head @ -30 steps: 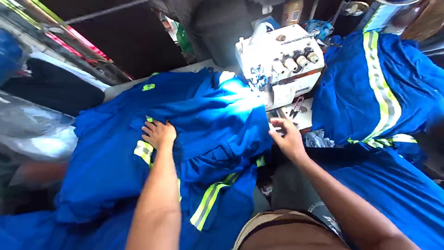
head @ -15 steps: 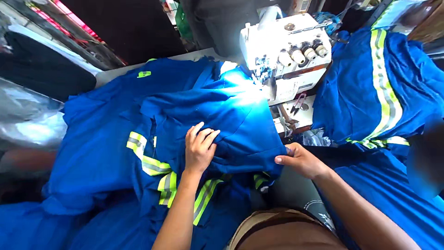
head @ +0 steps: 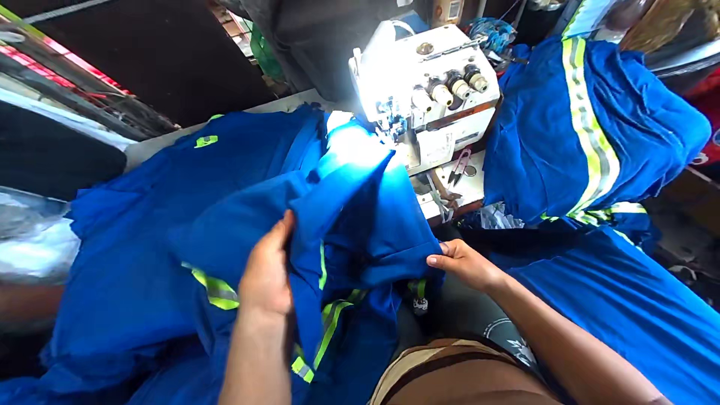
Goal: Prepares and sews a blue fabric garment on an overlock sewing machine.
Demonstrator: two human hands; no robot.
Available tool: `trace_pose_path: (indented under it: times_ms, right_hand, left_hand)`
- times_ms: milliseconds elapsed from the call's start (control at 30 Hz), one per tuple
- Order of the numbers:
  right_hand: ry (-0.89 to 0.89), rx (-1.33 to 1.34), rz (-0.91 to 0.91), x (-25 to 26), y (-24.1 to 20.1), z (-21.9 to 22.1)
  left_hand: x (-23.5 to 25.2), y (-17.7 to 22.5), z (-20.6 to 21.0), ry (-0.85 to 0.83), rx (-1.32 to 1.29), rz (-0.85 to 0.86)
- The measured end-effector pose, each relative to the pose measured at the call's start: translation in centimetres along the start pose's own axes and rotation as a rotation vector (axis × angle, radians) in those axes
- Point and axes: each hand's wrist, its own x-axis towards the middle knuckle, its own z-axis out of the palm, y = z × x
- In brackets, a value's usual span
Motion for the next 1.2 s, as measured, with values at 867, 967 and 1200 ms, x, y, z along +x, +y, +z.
trace_pose_path:
  times_ms: [867,967,1200]
  right_hand:
    - [0.055,0.131,-0.050,6.3,-3.0,0.9]
    - [0.075,0.134,-0.024,7.3,-3.6,1.2]
    - [0.125,0.123,0.009,8.5,-4.2,0.9]
  left_hand:
    - [0.8,-4.9,10.9,-0.257,1.433,0.836]
    - [-0.1,-2.8,12.8,-0.376,1.645,0.524]
    - [0.2,-3.1,13.4,-0.325,1.594,0.545]
